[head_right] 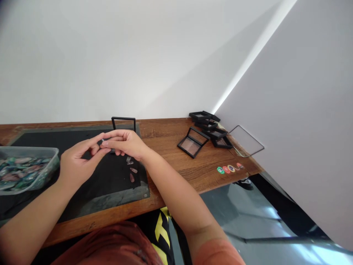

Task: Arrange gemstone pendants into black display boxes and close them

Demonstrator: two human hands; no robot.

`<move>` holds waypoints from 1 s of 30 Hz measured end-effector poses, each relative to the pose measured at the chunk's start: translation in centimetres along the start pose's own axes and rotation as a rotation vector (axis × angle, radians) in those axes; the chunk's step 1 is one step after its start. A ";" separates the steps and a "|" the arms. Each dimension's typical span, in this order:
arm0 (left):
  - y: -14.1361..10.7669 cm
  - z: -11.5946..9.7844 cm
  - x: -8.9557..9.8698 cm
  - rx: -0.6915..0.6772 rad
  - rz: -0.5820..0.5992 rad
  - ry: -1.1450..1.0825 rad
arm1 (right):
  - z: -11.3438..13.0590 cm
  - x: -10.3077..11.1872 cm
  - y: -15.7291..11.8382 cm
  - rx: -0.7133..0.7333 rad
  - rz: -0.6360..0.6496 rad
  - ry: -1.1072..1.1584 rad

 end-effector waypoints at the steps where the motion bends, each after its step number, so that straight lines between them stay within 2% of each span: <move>1: 0.0 0.2 0.0 0.038 0.005 -0.012 | 0.0 0.2 0.1 0.008 -0.010 -0.011; 4: 0.2 0.8 -0.2 0.175 0.020 -0.047 | 0.0 1.5 0.3 0.043 -0.079 -0.151; 8: 0.3 2.0 -0.5 0.296 0.058 -0.028 | 0.2 3.7 0.5 0.114 -0.264 -0.557; 10: 0.3 2.9 -0.9 0.341 0.106 0.001 | 0.2 4.1 0.5 0.135 -0.313 -0.741; 16: 0.3 5.0 -1.6 0.370 0.229 0.095 | -0.4 2.6 0.4 0.048 -0.200 -1.088; 23: 0.0 5.6 -2.3 0.376 0.302 0.124 | 0.0 1.2 0.0 -0.040 -0.132 -1.343; 30: -0.3 5.8 -2.7 0.388 0.337 0.133 | 0.3 0.9 -0.1 -0.112 -0.154 -1.390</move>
Point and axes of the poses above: each hand's wrist, its own y-axis towards the middle knuckle, its own x-axis out of the back of the hand, z = x × y, the point moved 5 cm from there along y, towards the middle knuckle, and after that the axes turned 6 degrees about x, right-handed, at the moved point
